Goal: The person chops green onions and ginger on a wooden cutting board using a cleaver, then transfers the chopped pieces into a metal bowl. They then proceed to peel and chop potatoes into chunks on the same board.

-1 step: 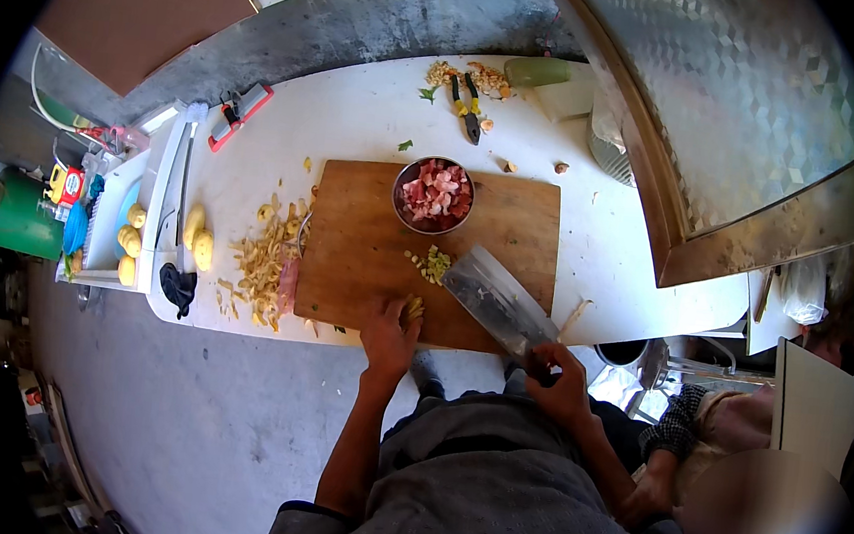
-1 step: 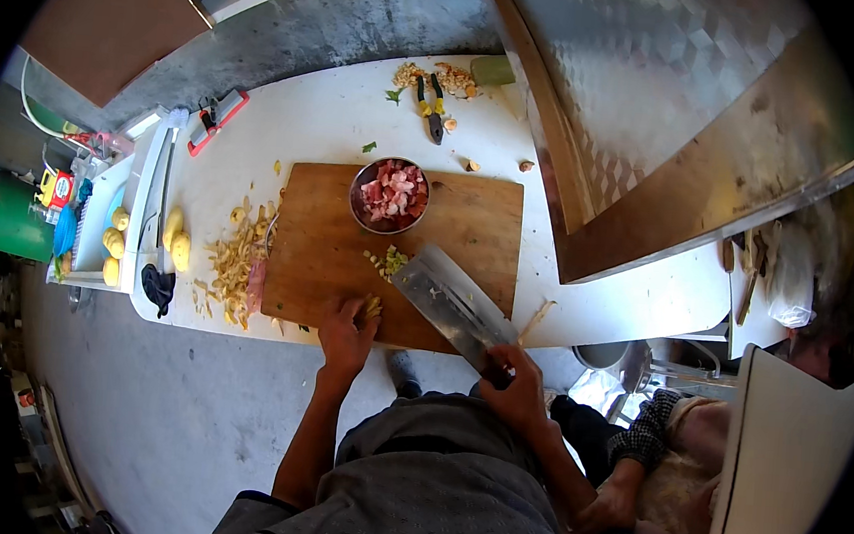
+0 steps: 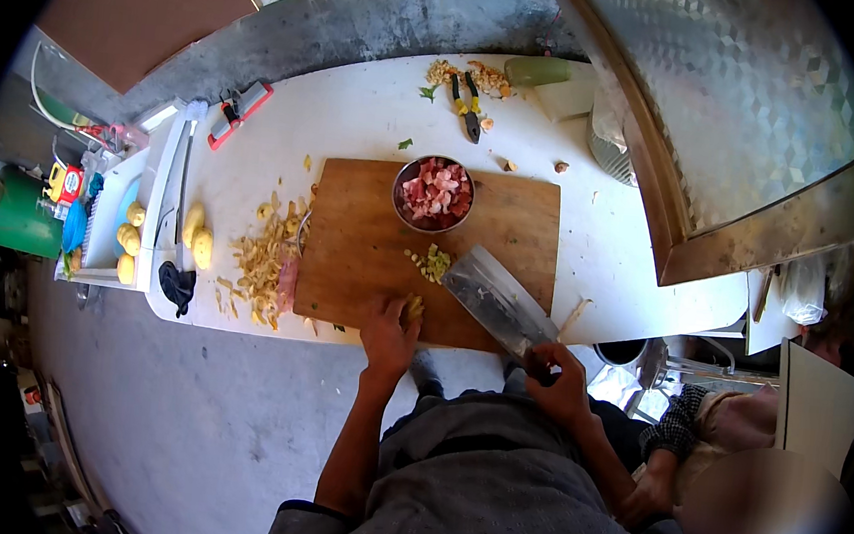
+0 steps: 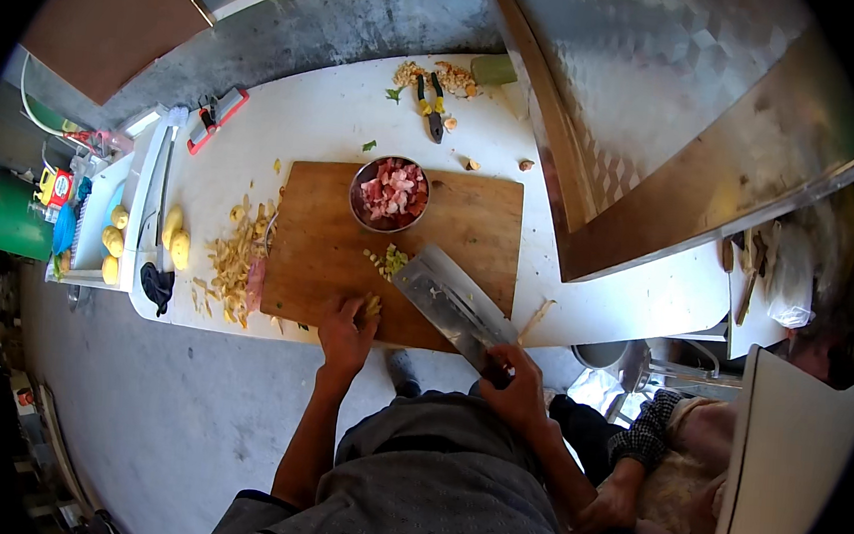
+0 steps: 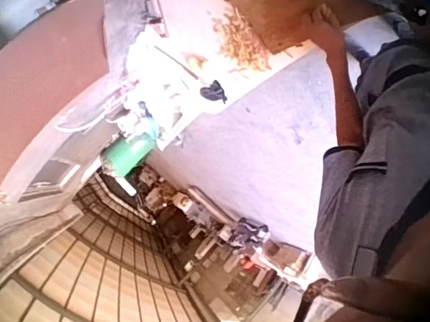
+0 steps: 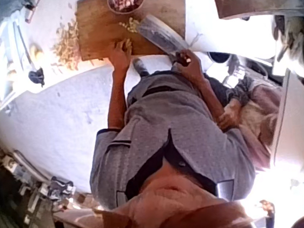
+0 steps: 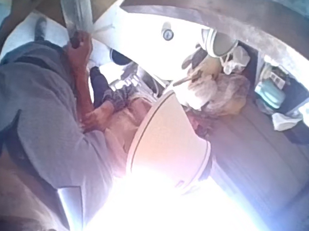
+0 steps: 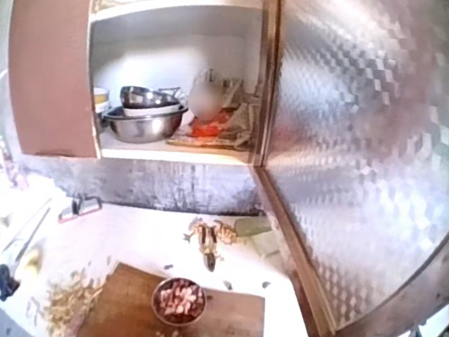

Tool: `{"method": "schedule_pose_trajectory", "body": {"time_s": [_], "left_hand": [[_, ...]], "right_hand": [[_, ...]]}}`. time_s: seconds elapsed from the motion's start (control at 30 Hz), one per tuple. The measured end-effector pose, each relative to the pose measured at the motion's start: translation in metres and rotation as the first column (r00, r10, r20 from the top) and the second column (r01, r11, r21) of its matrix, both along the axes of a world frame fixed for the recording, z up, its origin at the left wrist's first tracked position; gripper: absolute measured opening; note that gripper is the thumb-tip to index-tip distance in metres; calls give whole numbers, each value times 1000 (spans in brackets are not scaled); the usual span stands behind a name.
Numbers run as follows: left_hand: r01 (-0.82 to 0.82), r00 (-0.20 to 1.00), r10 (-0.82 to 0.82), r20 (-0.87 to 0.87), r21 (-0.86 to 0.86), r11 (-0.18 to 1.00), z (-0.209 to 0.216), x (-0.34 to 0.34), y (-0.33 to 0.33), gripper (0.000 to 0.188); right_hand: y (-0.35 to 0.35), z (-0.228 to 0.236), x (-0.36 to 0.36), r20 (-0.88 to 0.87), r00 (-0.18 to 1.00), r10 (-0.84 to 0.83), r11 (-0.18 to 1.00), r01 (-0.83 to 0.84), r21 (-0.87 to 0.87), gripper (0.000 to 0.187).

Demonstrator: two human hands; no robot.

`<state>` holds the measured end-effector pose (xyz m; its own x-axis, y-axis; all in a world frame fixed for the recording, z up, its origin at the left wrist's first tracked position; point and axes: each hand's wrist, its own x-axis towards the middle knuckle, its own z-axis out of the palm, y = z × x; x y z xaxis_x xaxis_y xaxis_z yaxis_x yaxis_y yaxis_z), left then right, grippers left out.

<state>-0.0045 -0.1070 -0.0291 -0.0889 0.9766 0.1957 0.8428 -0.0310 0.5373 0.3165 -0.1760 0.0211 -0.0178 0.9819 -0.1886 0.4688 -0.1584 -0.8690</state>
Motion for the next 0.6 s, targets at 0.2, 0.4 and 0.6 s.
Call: {"method": "schedule_pose_trajectory", "body": {"time_s": [0.2, 0.4, 0.6], "left_hand": [[22, 999, -20, 49, -22, 1000, -1, -7, 0, 32], [36, 999, -34, 24, -90, 995, 6, -7, 5, 39], [15, 1000, -15, 2, -3, 1000, 4, -4, 0, 52]], "right_hand": [[0, 6, 3, 37, 997, 64, 998, -64, -6, 45], [0, 4, 5, 50, 994, 93, 996, -92, -11, 43], [-1, -5, 8, 68, 992, 106, 994, -108, 26, 46]]}}
